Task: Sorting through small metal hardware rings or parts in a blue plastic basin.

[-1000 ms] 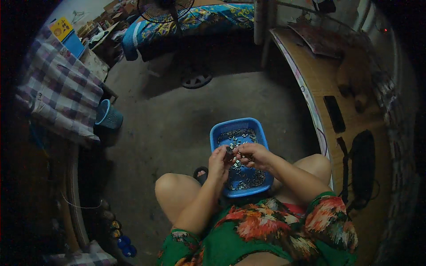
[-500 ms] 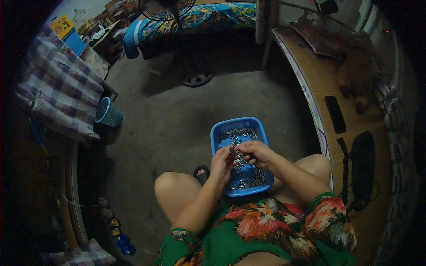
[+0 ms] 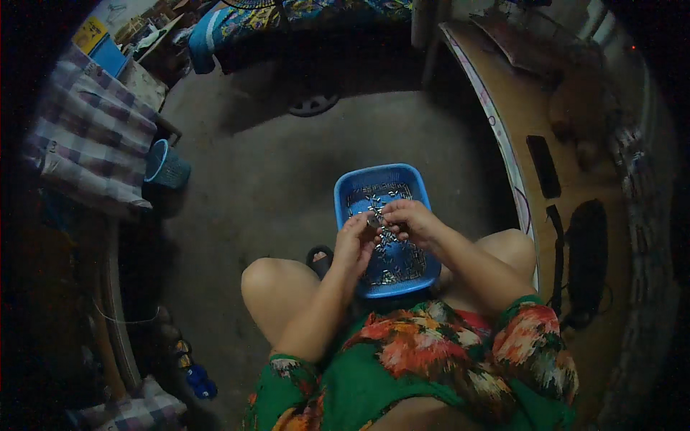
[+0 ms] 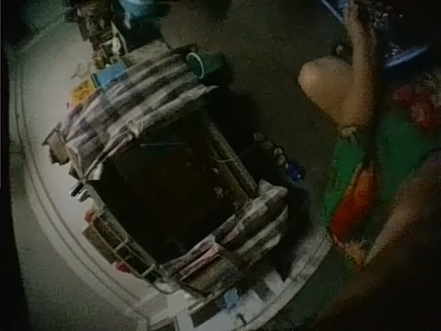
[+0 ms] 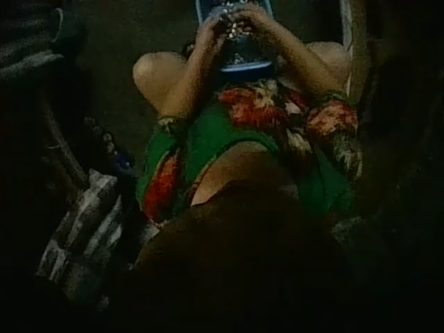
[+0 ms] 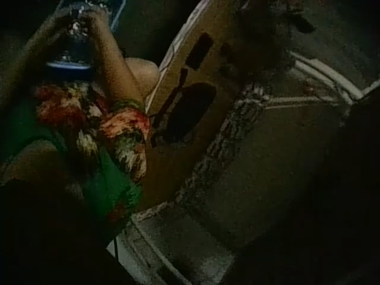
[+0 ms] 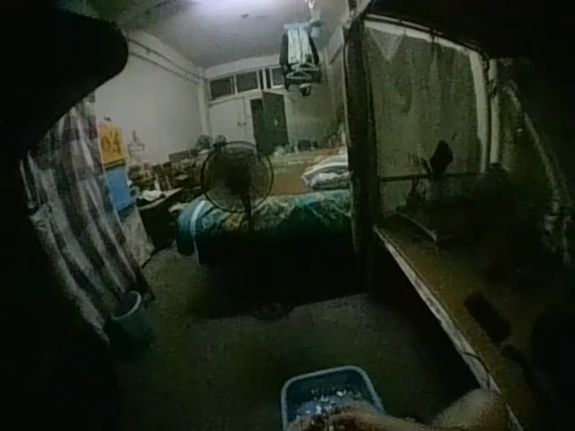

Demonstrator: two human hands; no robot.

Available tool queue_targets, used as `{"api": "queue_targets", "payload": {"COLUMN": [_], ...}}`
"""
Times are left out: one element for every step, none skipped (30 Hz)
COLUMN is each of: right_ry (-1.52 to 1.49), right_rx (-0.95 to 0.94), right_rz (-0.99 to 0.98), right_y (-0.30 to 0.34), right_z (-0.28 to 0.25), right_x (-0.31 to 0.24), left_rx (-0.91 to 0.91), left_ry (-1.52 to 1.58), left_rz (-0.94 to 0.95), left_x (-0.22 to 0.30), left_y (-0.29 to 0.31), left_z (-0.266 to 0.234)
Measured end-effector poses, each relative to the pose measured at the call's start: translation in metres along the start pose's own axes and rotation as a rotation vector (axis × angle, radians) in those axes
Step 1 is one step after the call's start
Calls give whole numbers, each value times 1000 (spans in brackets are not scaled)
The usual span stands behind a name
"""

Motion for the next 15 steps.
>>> {"api": "queue_targets", "payload": {"right_ry": [0,14,29,30,52,74,75,80,86,87,101,115,116,134,151], "right_rx": [0,-16,-33,-32,-13,6,5,-6,-17,-18,-3,12,12,10,8], "right_rz": [3,15,26,28,28,27,29,19,9,10,11,12,13,19,25], "right_y": [0,0,0,0,-1,-2,-2,-3,-3,-3,-4,-4,-4,-3,-3], "right_z": [0,1,2,1,-2,-4,-5,-6,-6,-5,-5,-6,-6,-6,-5], "right_x": [0,0,0,2,3,5,7,8,8,9,9,9,9,8,8], "left_rx": [-8,-17,-16,-29,-43,-43,-40,-37,-36,-55,-74,-73,-88,-104,-104], "left_ry": [7,15,17,13,9,11,15,19,21,23,25,26,18,10,11], "left_rz": [-7,-13,-12,-11,-10,-10,-21,-32,-32,-33,-35,-34,-39,-44,-43], "left_x": [0,-1,-1,-1,-1,-2,-2,-2,-4,-5,-6,-7,-7,-7,-8], "left_y": [0,-1,-1,-1,-1,-1,1,3,1,0,-1,-1,0,0,0], "left_z": [-1,-1,-2,-1,0,0,3,4,3,2,2,1,3,5,6]}}
Point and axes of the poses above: each hand's wrist, its own y-axis away from the middle knuckle, its own z-axis out of the palm, x = y × z, the point moved 6 cm from there along -y, towards the middle knuckle, and after that the axes turned 5 degrees about -x, right-handed, at the moved point
